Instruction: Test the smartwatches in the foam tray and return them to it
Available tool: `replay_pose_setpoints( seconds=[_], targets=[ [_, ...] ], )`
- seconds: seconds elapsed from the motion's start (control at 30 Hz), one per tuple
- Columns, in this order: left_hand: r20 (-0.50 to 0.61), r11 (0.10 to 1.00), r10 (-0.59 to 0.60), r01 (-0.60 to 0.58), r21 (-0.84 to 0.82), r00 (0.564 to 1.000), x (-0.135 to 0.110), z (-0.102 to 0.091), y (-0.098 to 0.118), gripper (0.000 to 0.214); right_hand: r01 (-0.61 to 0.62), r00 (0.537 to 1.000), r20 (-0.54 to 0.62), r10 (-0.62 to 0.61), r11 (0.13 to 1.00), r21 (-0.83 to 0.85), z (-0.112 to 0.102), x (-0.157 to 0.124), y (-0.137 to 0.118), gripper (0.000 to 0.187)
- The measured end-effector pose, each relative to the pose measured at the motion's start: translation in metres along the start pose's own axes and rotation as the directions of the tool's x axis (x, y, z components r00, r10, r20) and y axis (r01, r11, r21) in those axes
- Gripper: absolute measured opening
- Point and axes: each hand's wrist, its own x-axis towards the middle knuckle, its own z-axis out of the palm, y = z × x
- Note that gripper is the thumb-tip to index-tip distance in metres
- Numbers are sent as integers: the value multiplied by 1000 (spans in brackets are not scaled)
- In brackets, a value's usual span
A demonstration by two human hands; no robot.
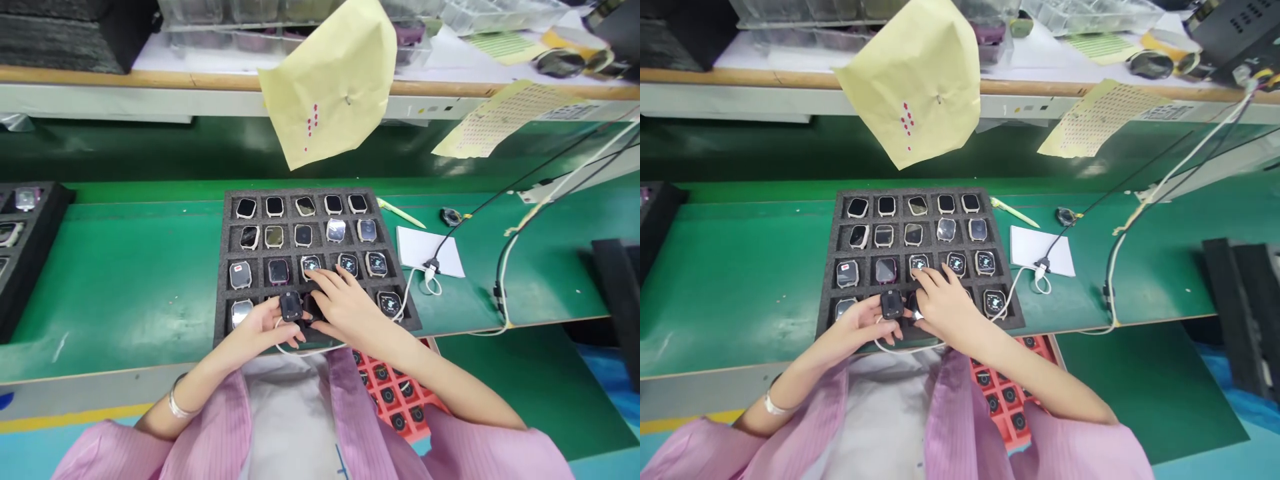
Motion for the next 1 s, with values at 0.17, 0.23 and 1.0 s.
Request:
replay_pose_setpoints(
  seconds=[0.17,0.23,1.0],
  targets=[
    [-7,999,5,-5,-47,1000,0,1,-1,43,-4,993,-112,24,985,175,-6,-8,13,22],
    [15,998,23,-22,-61,1000,1,1,-2,42,-7,978,-199,65,960,279,-13,-13,15,26],
    [-104,995,71,-63,71,992,-1,7,-2,37,181,922,-387,8,875,449,25,10,-12,36]
  ],
)
